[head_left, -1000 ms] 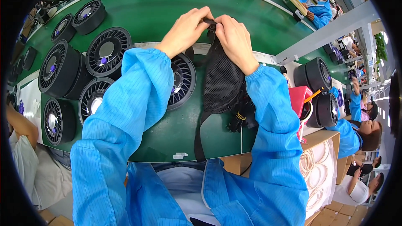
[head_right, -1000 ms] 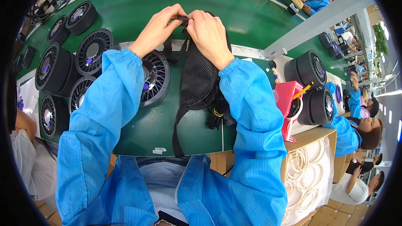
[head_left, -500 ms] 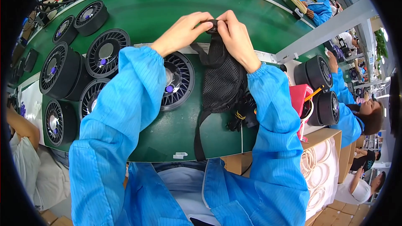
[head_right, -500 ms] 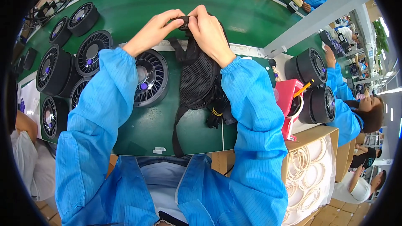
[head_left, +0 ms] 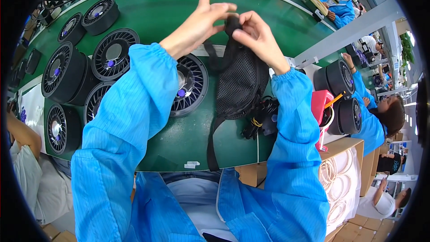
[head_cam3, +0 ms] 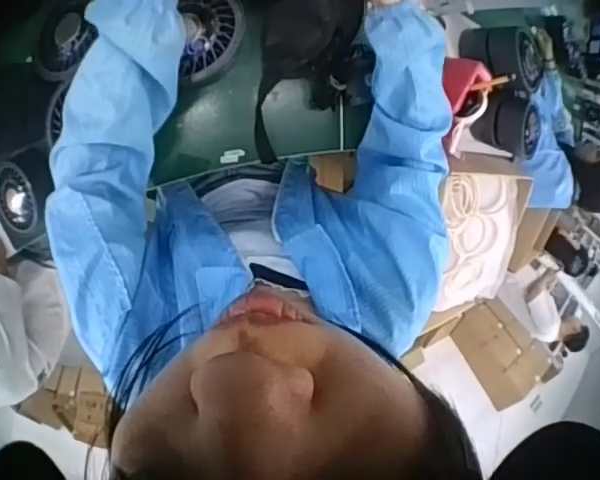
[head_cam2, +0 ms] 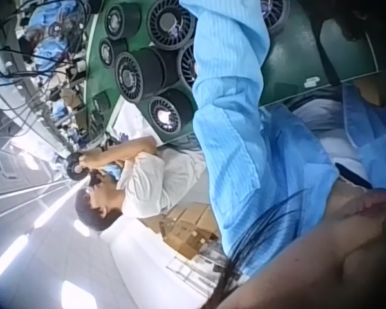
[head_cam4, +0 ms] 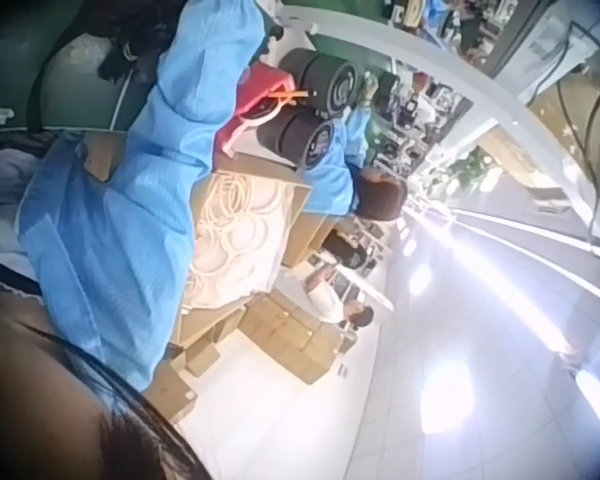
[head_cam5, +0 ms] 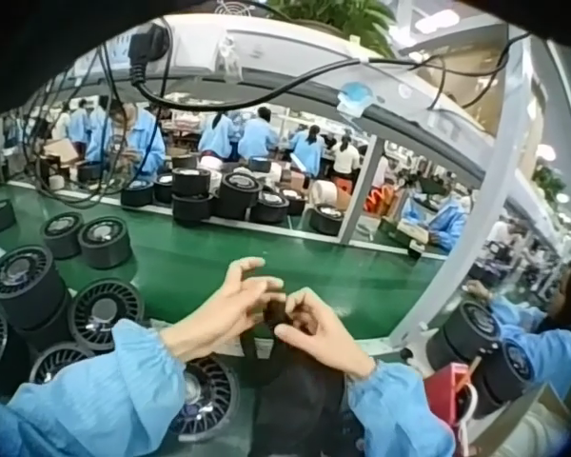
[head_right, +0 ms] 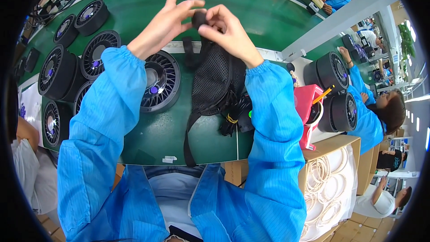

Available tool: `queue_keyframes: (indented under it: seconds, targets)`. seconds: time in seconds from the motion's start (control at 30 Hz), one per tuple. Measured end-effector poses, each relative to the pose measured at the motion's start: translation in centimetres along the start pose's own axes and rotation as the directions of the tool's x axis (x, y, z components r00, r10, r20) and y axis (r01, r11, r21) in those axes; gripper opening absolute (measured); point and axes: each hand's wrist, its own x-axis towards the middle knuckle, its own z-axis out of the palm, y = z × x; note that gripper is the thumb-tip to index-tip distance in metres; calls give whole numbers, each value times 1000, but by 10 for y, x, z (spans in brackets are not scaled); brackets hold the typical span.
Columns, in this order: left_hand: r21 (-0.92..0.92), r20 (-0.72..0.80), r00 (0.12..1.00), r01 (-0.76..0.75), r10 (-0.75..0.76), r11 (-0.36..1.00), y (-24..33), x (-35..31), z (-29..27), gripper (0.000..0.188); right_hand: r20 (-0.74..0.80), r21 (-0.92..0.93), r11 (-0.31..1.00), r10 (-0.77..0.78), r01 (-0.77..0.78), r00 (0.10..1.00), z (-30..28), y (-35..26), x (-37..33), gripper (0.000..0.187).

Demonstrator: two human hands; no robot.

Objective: The person assembles circular electronic components and packs them into black mesh bags by hand.

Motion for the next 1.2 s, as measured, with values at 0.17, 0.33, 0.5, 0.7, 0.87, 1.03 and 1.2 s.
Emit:
queue_keyframes:
  seconds: [0.17,0.33,0.5,0.7,0.87,1.03,1.2]
  targets:
    - [14,67,996,-66,65,998,-7,-11,1,36,7,-10,997,-75,75,997,-11,2,1,32]
    - [566,317,936,-317,154,761,-32,0,-15,42,25,90,995,-47,44,999,-22,-1,-4,49]
    - [713,401,879,-477,259,513,-39,19,-12,46,95,-39,996,-81,85,992,-22,0,-7,55]
    - [790,351,847,-497,399,360,-52,11,4,40,58,-275,951,-132,143,990,-30,1,-7,47]
    - [846,445,783,-527,435,81,-43,15,1,33,47,-467,850,-251,243,967,-32,-6,-5,43]
    - [857,503,765,-502,402,-116,-31,12,1,32,13,-471,865,-192,175,981,-26,-10,-8,41]
    - [807,590,731,-532,342,-256,-12,5,-3,29,-38,-577,802,-212,152,976,-16,-18,-5,38]
